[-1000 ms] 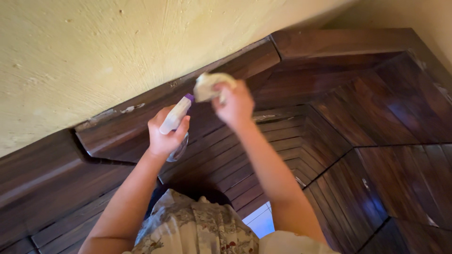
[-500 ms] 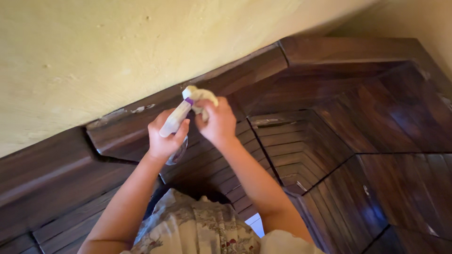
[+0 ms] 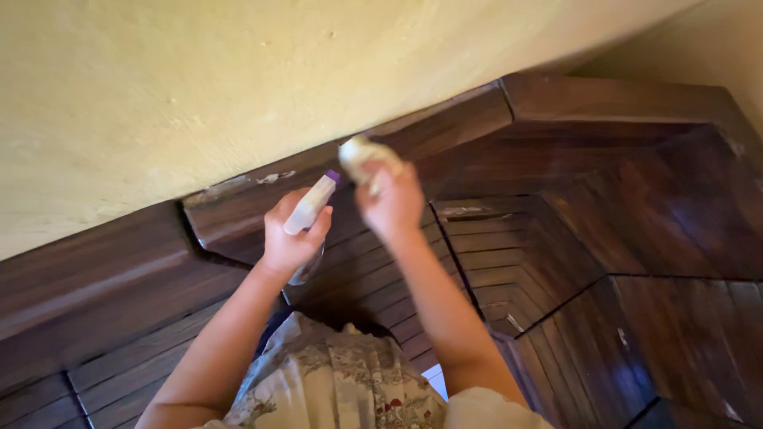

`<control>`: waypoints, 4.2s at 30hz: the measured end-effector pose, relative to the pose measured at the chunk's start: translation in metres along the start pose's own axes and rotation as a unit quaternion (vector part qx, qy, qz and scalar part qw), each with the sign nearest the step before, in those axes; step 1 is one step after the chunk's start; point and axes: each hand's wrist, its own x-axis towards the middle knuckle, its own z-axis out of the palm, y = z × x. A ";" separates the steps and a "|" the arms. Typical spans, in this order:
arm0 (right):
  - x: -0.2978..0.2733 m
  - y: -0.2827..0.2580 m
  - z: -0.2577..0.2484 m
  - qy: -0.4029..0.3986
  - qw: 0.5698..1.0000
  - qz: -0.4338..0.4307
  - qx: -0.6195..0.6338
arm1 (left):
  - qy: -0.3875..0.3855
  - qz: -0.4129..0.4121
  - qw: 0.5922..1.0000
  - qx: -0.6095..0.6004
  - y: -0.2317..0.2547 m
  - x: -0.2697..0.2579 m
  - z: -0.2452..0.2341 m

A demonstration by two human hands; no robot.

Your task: The person cleans a dark wooden window sill and adjacent wall trim using a spray bottle and a white cloth. They repeatedly spray the surface and wipe it down, moving from the sill to the corner and along the wall trim.

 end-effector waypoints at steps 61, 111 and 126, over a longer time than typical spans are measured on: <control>-0.028 -0.017 0.001 0.047 0.990 -0.080 0.108 | -0.021 -0.026 0.996 0.085 0.016 -0.025 -0.015; 0.053 0.142 -0.043 0.085 0.996 -0.015 -0.034 | -0.031 -0.047 0.998 0.027 0.045 0.019 0.087; 0.016 0.099 -0.025 0.086 0.994 -0.035 0.063 | -0.046 -0.041 0.998 0.021 0.030 0.035 0.108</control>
